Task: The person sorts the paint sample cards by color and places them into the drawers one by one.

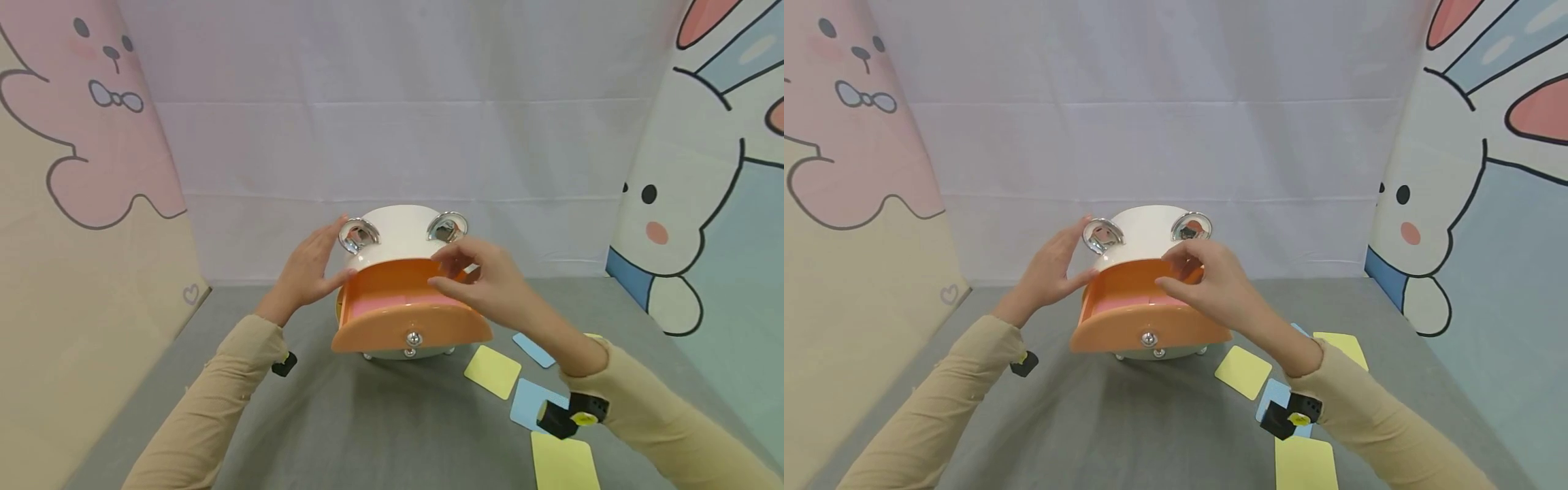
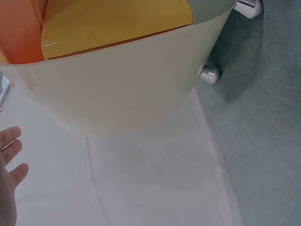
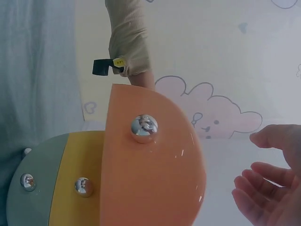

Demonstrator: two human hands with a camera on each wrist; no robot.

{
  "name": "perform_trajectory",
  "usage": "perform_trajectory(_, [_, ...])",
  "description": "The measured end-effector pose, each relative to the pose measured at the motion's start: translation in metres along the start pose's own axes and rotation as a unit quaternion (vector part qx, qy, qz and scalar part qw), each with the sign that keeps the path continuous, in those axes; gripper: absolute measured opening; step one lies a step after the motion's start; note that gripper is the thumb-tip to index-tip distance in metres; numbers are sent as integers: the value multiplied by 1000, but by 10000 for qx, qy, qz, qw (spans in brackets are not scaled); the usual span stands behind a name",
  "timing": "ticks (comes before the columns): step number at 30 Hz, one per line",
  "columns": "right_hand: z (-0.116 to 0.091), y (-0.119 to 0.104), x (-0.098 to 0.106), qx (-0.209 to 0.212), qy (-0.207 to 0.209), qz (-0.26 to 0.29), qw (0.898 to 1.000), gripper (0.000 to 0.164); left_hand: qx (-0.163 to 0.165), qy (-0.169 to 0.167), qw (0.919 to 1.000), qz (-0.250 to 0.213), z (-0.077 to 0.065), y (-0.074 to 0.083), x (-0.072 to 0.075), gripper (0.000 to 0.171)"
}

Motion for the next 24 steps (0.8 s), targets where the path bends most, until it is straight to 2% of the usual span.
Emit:
perform_trajectory(3, [-15,-7,0,341,303,-170,9988,20,18,11,10000,9,0,-1,-1,88])
perform_trajectory(6, [-33,-12,-7,773,605,-219,9949,20,24,23,10000,-4,0,-1,-1,87])
perform_trajectory(10, [-54,-15,-23,1317,993,-165,9862,24,19,37,10000,-20,-1,-1,-1,86])
perform_trajectory(13, [-66,-14,-33,1619,1376,-451,9761,24,20,41,10000,-6,-1,0,-1,86])
perform_trajectory(16, [-74,-9,-42,1710,1770,-891,9651,27,37,34,10000,-16,-1,0,0,86])
perform_trajectory(19, [-79,-3,-51,1671,1986,-1132,9591,30,62,23,10000,-39,0,1,1,86])
perform_trajectory(24, [-83,6,-63,1549,2209,-1173,9558,26,70,28,9999,-70,0,2,1,85])
Point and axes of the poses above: each hand's wrist, its own z-axis towards the middle knuckle, its own x-axis out of the back of the hand, y = z × x, the point moved 8 cm from there along z, towards the middle knuckle, and after that the axes turned 8 degrees about x, right-handed, at the moved point
